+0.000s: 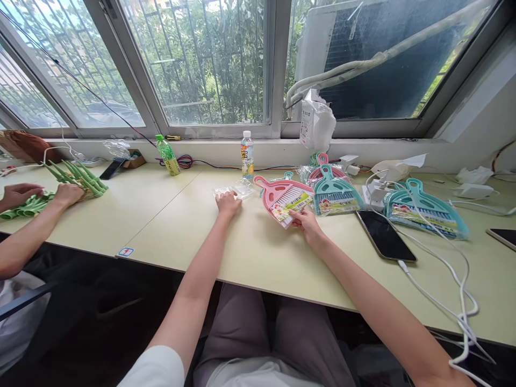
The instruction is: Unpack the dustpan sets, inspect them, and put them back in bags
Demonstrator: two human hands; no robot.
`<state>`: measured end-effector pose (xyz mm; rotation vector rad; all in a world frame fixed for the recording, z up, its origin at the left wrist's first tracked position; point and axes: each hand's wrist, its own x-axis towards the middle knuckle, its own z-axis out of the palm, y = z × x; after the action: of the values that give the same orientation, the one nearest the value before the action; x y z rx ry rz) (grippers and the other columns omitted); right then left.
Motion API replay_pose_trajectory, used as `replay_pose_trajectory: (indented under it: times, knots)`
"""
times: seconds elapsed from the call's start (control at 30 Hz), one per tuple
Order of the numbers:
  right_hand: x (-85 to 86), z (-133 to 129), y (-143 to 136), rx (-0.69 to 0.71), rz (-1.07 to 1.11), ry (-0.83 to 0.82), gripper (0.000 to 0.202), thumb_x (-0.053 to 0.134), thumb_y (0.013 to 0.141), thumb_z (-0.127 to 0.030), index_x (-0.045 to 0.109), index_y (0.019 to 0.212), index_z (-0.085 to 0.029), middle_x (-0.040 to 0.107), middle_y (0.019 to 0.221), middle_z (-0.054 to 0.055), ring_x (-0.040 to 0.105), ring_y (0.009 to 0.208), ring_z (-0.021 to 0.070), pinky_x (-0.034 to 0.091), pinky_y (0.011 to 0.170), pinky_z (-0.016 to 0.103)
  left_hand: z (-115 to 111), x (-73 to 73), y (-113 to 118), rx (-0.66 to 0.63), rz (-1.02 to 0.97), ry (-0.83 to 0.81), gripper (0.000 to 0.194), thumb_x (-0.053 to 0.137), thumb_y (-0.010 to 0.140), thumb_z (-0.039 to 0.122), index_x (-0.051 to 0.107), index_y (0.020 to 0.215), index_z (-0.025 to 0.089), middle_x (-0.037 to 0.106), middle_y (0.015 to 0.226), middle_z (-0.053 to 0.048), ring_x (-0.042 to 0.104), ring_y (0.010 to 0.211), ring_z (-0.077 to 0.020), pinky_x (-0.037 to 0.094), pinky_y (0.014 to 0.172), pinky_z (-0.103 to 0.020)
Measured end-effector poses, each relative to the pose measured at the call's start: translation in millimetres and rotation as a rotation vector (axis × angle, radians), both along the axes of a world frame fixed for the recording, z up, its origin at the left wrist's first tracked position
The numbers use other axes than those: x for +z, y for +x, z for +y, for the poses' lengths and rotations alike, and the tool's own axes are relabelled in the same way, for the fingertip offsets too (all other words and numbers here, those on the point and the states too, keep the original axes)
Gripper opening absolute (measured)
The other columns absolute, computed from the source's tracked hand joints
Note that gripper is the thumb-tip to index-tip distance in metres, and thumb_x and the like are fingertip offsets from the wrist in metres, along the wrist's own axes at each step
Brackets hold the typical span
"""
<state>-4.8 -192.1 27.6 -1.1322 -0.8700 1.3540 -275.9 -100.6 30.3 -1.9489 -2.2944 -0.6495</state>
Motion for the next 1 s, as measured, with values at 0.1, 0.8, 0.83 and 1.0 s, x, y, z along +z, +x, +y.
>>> replay_pose_trajectory:
  times: [0.1,0.8,0.83,1.0]
  knots:
    - [1.8,-1.1,-0.6,-0.008,0.003,-0.013,0.011,0.073,0.075,-0.018,0.067,0.084,-0.018,0.074,0.086,0.005,0.068,0.068,0.0147,0.052,0.052,0.021,-0.2,-0.3,-0.9,-0.05,-0.004,-0.048,0.039,0.058,0.082,0.038,0.067,0.116,0.021,0.064,0.124,-0.01,0.053,0.122,-0.0304,0.033,0.109,-0.045]
    - [0.3,1.9,0.9,0.016,-0.008,-0.006,0.012,0.075,0.075,-0.017,0.067,0.084,-0.018,0.074,0.083,0.004,0.068,0.065,0.0143,0.053,0.052,0.02,-10.5,12.4,7.3,-0.06,-0.123,0.318,0.046,0.03,0.09,0.001,0.052,0.125,0.021,0.066,0.097,-0.007,0.058,0.104,-0.0199,0.047,0.082,-0.028]
    - [0.4,1.9,0.9,0.014,-0.007,-0.008,0.012,0.075,0.075,-0.017,0.067,0.084,-0.018,0.074,0.083,0.004,0.068,0.065,0.0143,0.053,0.051,0.02,-11.2,12.4,9.6,-0.09,-0.096,0.316,0.046,0.03,0.09,0.001,0.055,0.123,0.022,0.065,0.098,-0.007,0.058,0.103,-0.0202,0.047,0.081,-0.028]
    - [2.1,0.5,0.1,0.003,0.02,-0.013,0.009,0.072,0.075,-0.016,0.067,0.083,-0.018,0.074,0.084,0.004,0.068,0.065,0.0136,0.053,0.051,0.02,-15.7,9.2,25.7,-0.323,0.101,0.248,0.043,0.035,0.091,0.005,0.069,0.109,0.024,0.063,0.103,-0.009,0.056,0.105,-0.023,0.049,0.08,-0.031]
